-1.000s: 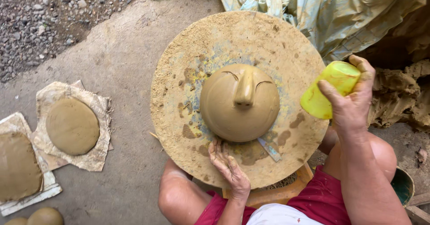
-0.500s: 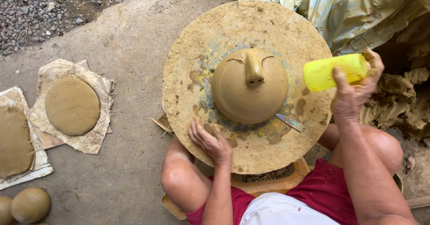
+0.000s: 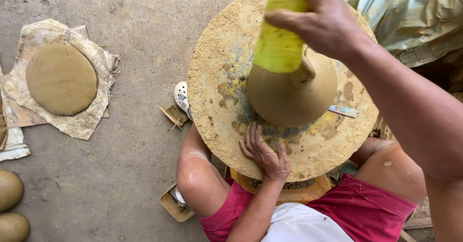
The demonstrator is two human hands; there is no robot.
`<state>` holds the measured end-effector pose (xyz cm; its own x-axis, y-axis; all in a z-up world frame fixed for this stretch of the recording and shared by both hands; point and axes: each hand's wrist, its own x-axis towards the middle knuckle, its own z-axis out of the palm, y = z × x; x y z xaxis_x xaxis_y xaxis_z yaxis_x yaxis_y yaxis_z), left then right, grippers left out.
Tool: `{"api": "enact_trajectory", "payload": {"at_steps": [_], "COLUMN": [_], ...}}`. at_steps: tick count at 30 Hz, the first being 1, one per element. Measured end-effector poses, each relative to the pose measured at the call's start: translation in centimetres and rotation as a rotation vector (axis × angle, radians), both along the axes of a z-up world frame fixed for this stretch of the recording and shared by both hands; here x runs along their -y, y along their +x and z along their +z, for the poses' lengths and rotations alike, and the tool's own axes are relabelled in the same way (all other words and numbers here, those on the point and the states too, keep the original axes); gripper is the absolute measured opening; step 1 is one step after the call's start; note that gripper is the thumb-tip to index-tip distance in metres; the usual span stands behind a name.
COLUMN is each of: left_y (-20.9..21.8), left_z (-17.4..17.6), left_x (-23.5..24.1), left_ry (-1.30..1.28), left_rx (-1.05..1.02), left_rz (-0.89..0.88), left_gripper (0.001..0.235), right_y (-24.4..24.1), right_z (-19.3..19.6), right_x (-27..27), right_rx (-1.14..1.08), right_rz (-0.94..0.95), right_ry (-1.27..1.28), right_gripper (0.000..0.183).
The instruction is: The person shapes a clay sculpture on a rotating wheel, using a yellow plastic scraper and their hands to smooth the surface and define the features of a stylized face.
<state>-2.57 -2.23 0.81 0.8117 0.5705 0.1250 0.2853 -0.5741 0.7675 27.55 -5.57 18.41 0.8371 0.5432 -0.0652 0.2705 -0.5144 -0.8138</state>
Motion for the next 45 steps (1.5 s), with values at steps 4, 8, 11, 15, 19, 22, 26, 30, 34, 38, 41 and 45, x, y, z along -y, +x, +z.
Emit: {"api": "enact_trajectory", "payload": {"at_steps": [4,8,11,15,19,22,26,30,34,38,41,45], "left_y": [-0.1,-0.4,-0.5,-0.5,-0.3,-0.7,-0.5,-0.5,-0.4,-0.3,-0.3,-0.3], "left_z": [0.1,0.0,-0.2,-0.1,0.1,0.0,-0.2,0.0,0.0,-0.1,-0.1,-0.1], "left_x": [0.7,1.2,1.3,1.3,1.2,1.3,1.5,1.4,1.3,1.2,1.1,1.0], "left_ry": [-0.049,-0.088,-0.104,-0.117,-0.105,-0.097,-0.111,-0.121,-0.122,-0.119,-0.107,-0.099], "left_rx": [-0.005,-0.029,-0.039,-0.036,-0.029,-0.027,-0.038,-0.034,-0.043,-0.049,-0.038,-0.036], "left_rz": [-0.036,-0.078,-0.088,-0.101,-0.1,-0.102,-0.102,-0.103,-0.108,-0.106,-0.104,-0.103], "left_gripper": [0.066,0.07,0.072,0.071,0.069,0.069,0.069,0.07,0.071,0.072,0.072,0.071], "right_y": [0.9,1.5,1.6,1.7,1.4,1.1,1.0,0.7,0.5,0.5,0.4,0.0], "right_z": [-0.4,-1.8,-3.1,-4.0,-3.6,-3.6,-3.5,-3.4,-3.5,-3.4,-3.3,-3.2], "right_x": [-6.0,-7.0,-7.1,-7.2,-7.4,-7.1,-6.6,-6.2,-6.2,-6.2,-6.3,-6.5], "right_rx": [0.069,0.111,0.145,0.151,0.212,0.207,0.247,0.3,0.297,0.318,0.305,0.291], "right_rz": [0.134,0.194,0.206,0.185,0.167,0.181,0.207,0.213,0.201,0.211,0.209,0.189], "right_ry": [-0.194,-0.299,-0.349,-0.352,-0.429,-0.402,-0.337,-0.292,-0.301,-0.311,-0.326,-0.36], "right_gripper": [0.043,0.044,0.046,0.049,0.049,0.05,0.049,0.048,0.048,0.049,0.049,0.049]}}
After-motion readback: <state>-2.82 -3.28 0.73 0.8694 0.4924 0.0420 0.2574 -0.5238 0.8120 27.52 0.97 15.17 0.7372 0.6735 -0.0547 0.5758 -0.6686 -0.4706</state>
